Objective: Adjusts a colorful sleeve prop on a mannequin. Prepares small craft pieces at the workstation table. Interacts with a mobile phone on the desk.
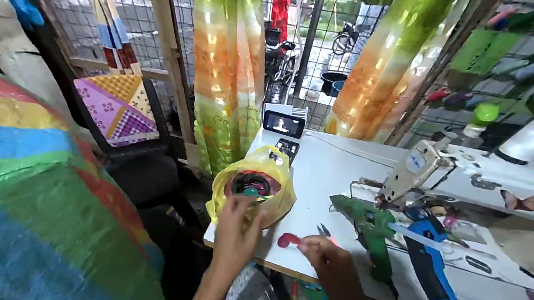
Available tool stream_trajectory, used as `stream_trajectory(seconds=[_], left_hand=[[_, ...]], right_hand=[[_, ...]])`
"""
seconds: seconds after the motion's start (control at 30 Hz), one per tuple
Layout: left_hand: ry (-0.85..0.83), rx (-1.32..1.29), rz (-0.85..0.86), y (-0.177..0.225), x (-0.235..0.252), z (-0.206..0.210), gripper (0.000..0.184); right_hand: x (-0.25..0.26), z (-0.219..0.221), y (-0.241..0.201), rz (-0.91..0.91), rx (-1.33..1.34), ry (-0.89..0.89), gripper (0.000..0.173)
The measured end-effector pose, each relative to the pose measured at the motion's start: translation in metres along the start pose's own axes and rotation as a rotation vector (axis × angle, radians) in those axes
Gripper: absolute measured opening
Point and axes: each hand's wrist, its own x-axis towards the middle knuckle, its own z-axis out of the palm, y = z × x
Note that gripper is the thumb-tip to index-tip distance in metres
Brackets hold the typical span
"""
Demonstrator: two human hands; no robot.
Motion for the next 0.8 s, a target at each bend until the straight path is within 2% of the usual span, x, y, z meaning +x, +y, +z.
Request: stream_trajectory(seconds=[0.07, 0.1, 0.23, 0.33, 0.43, 0.53, 0.73, 0.8], left_hand=[[-0.323, -0.184, 0.065, 0.011, -0.029, -0.005, 0.033], [-0.423, -0.225, 0.086, 0.010, -0.040, -0.005, 0.028], [-0.457, -0.254, 0.198, -0.004, -0.066, -0.006, 0.023], [-0.520, -0.256, 0.200, -0.005, -0.076, -0.012, 0.025], [-0.510, -0.234, 0.190, -0.008, -0.084, -0.010, 0.023], [-0.343, -0.106, 0.172, -0.006, -0.091, 0.000, 0.023], [-0.036, 0.224, 0.127, 0.006, -0.086, 0.017, 0.026], [0.029, 0.342, 0.125, 0.008, -0.082, 0.023, 0.025]], right_hand=[[-0.005, -0.004, 0.002, -0.084, 0.005, -0.159, 0.021], [-0.006, -0.008, 0.001, -0.112, 0.022, -0.250, 0.020], [-0.007, -0.017, -0.011, -0.165, 0.034, -0.555, 0.020], [-0.006, -0.019, -0.014, -0.183, 0.029, -0.730, 0.022], [-0.002, -0.014, -0.009, -0.206, 0.049, -0.812, 0.023], [-0.003, -0.004, -0.008, -0.205, 0.011, -0.753, 0.023], [-0.017, 0.032, -0.029, -0.245, -0.335, -0.303, 0.017], [-0.024, 0.045, -0.038, -0.250, -0.488, -0.213, 0.014]])
